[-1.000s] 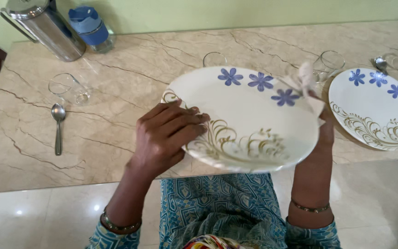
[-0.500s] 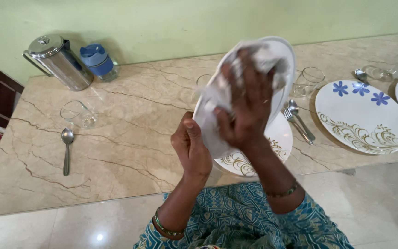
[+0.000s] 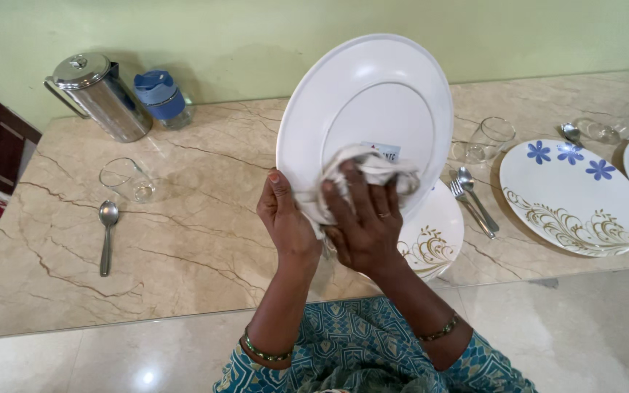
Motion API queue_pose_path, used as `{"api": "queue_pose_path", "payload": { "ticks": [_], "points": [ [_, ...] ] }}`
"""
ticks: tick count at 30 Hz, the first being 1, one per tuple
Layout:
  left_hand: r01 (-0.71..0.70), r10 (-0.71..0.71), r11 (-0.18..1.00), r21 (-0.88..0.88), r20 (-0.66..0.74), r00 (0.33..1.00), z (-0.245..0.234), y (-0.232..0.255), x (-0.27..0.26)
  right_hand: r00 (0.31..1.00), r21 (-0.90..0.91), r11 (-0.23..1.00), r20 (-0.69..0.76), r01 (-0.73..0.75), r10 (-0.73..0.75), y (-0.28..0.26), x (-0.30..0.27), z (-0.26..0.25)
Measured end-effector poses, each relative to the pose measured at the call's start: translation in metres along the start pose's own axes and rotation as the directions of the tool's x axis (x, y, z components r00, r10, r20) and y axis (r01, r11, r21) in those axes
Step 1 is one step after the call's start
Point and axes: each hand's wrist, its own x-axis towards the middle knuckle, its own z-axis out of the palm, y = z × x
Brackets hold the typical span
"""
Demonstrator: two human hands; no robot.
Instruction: The person wipes and polishes plates and small glasses with a white cloth.
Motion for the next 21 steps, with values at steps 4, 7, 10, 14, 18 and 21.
{"api": "queue_pose_path", "payload": {
  "ticks": [4,7,10,14,18,21],
  "points": [
    [-0.052,0.041,0.994,0.096,0.107,0.993,-0.006,-0.009,-0.016,0.98,0.075,0.993,0.174,0.086,-0.098,0.009,0.049,-0.012],
    [-0.108,0.084,0.97,0.217,0.12,0.989,-0.015,-0.011,-0.02,0.995,0.063,0.998,0.091,0.031,-0.037,0.043,0.08,-0.015],
    [-0.095,0.077,0.968,0.233,0.087,0.993,-0.03,-0.007,-0.019,0.99,0.098,0.99,0.103,-0.105,0.094,0.069,0.07,-0.023],
    [-0.034,0.035,0.999,0.028,-0.005,0.999,-0.039,-0.002,-0.004,0.961,0.14,0.955,0.129,-0.26,0.243,0.07,0.028,-0.018],
    [0.028,-0.035,0.994,-0.101,-0.06,0.998,-0.037,-0.009,-0.002,0.968,-0.008,0.98,0.158,-0.197,0.195,0.021,-0.02,-0.016],
    [0.122,-0.148,0.977,-0.173,-0.148,0.978,-0.028,-0.013,-0.009,0.981,-0.006,1.0,0.194,0.025,-0.024,-0.015,-0.02,-0.017]
  ]
}}
